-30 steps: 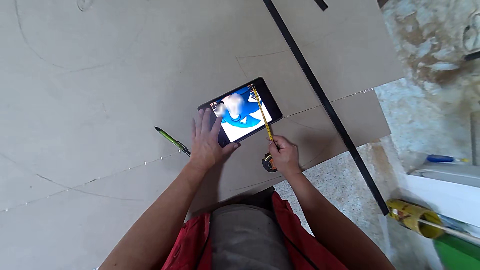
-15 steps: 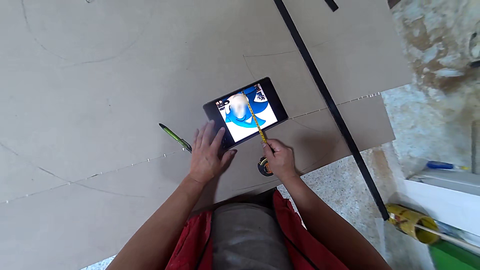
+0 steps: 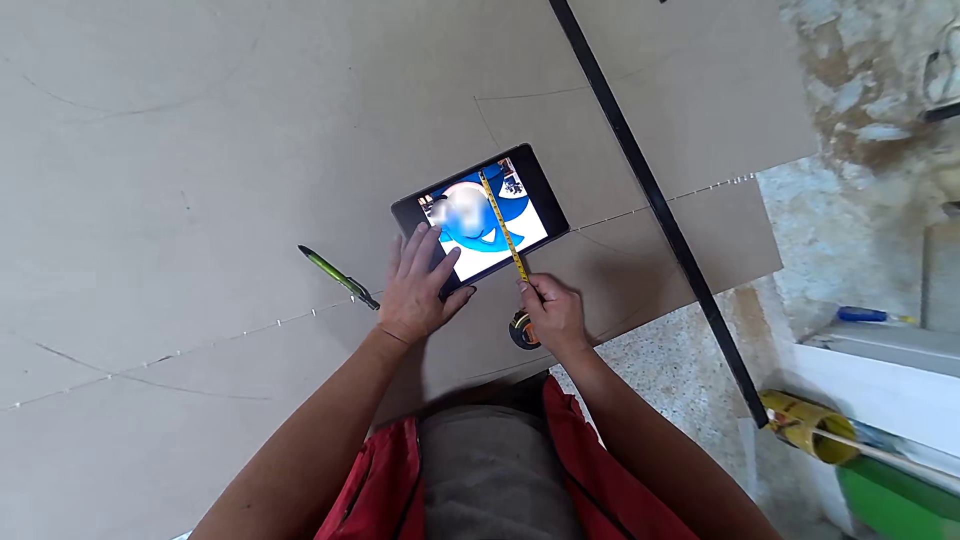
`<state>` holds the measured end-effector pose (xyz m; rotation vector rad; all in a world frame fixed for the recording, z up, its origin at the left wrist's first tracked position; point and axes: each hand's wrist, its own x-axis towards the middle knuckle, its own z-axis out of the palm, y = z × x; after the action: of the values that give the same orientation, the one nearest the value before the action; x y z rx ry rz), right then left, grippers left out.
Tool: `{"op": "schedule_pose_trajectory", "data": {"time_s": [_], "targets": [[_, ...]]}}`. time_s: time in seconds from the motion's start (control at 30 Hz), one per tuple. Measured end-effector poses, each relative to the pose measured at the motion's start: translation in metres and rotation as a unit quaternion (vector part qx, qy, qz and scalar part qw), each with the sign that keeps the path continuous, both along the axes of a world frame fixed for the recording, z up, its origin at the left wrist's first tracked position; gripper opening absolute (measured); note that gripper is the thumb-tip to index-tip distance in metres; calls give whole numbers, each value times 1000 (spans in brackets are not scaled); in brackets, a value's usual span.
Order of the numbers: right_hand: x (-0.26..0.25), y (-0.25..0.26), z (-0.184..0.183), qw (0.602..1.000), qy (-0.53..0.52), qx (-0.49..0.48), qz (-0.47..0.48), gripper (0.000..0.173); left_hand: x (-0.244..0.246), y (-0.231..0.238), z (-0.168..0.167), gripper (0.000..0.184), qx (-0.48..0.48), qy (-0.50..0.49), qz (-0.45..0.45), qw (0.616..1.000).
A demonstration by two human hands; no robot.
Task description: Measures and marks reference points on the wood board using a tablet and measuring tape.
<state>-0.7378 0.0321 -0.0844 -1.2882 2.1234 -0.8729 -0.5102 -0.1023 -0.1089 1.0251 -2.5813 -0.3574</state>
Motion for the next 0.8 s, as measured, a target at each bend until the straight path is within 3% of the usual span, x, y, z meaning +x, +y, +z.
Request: {"op": "schedule_pose_trajectory", "data": {"time_s": [0.8], "targets": [[-2, 0, -1, 1000, 7, -19, 8, 23, -2, -1, -1, 66, 1, -4, 8, 1000]]}}
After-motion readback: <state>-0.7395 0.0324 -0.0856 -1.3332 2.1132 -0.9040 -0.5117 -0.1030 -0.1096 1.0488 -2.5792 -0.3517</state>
